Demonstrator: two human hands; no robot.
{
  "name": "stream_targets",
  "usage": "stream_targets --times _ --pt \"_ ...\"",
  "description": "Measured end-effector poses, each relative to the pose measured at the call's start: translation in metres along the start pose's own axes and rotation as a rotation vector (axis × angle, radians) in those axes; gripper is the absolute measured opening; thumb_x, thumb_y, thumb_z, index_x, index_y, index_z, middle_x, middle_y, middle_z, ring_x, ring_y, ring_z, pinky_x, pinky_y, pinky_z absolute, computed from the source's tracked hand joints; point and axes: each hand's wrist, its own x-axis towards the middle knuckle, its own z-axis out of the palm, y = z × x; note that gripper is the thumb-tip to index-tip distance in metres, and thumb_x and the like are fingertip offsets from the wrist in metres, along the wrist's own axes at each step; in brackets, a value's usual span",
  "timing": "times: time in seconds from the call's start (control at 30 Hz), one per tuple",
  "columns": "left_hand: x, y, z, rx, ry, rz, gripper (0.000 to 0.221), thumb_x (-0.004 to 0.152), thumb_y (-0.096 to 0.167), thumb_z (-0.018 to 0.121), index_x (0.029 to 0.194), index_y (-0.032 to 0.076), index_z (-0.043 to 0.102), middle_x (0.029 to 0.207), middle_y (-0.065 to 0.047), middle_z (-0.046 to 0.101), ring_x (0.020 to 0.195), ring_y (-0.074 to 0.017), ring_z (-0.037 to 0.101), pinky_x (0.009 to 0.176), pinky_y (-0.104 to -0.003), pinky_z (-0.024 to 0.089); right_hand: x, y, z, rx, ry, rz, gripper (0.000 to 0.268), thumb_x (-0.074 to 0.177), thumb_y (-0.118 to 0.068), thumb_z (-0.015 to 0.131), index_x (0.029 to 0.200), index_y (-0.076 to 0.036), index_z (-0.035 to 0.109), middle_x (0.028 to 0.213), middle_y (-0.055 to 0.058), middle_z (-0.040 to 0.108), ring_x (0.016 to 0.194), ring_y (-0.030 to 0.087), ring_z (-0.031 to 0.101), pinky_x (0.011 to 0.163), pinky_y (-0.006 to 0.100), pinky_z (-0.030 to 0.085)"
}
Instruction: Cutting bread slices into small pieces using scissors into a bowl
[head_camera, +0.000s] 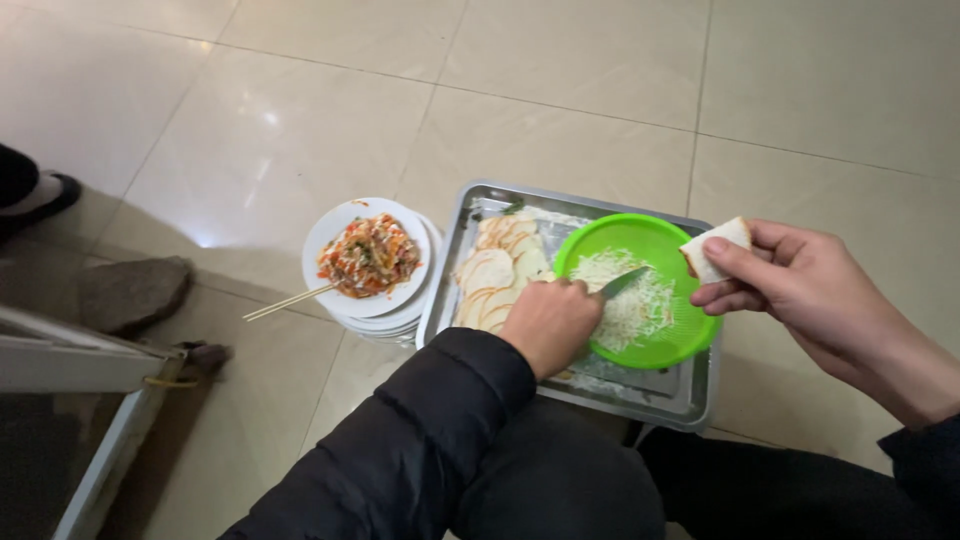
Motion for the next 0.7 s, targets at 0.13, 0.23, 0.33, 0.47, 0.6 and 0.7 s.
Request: stream_targets --times 0.13,0.23,0.33,0.47,0.6,0.7 --pt "0.002 -0.005 -0.005 -0.004 -0.004 0.040 0.013 0.104 0.015 0.076 0.097 0.006 0.082 0.102 -0.014 0.079 0.081 -0.0224 0.073 0.061 -0.035 0.067 0.003 -0.005 0.008 -0.034 0.019 0.022 0.036 0.118 -0.005 0.058 0.144 0.019 0.067 0.116 0.031 0.073 0.096 0.037 0.074 0.091 0.041 0.064" --pt "-0.011 -0.016 -0.033 -0.028 0.169 0.032 0.009 0.107 0.017 0.077 0.105 0.009 0.080 0.100 -0.008 0.075 0.084 -0.0175 0.069 0.071 -0.031 0.065 0.001 -0.009 0.009 -0.027 0.021 0.030 0.034 0.121 -0.007 0.057 0.141 0.019 0.069 0.114 0.031 0.073 0.098 0.035 0.073 0.092 0.042 0.062" --pt "-0.049 -0.053 -0.072 -0.168 0.507 -0.075 0.011 0.092 0.006 0.085 0.081 0.006 0.083 0.093 -0.011 0.077 0.085 -0.0249 0.071 0.077 -0.041 0.062 0.002 -0.005 0.007 -0.057 0.025 0.020 0.034 0.121 -0.007 0.057 0.141 0.018 0.068 0.117 0.030 0.072 0.098 0.035 0.073 0.092 0.043 0.063" --pt "-0.140 -0.145 -0.084 0.102 0.353 -0.451 0.034 0.096 0.017 0.079 0.128 0.009 0.084 0.116 -0.015 0.082 0.105 -0.0341 0.075 0.094 -0.048 0.059 0.009 0.002 0.005 -0.009 0.005 -0.021 0.033 0.121 -0.007 0.059 0.137 0.020 0.070 0.113 0.032 0.074 0.097 0.035 0.073 0.089 0.042 0.060" --pt "-0.231 -0.227 -0.052 0.368 -0.034 -0.904 0.044 0.102 0.042 0.070 0.134 0.014 0.080 0.132 -0.013 0.081 0.123 -0.0371 0.072 0.104 -0.053 0.055 0.004 -0.008 0.017 -0.067 0.006 -0.028 0.035 0.122 -0.008 0.058 0.140 0.020 0.068 0.111 0.034 0.074 0.097 0.037 0.074 0.092 0.043 0.062" --pt "-0.264 -0.245 -0.021 0.456 -0.189 -0.939 0.033 0.107 0.045 0.063 0.108 0.018 0.082 0.110 -0.009 0.084 0.105 -0.0340 0.079 0.091 -0.050 0.054 0.005 -0.012 0.023 -0.094 0.022 -0.016 0.037 0.122 -0.010 0.058 0.145 0.017 0.065 0.116 0.030 0.072 0.101 0.034 0.074 0.094 0.040 0.063"
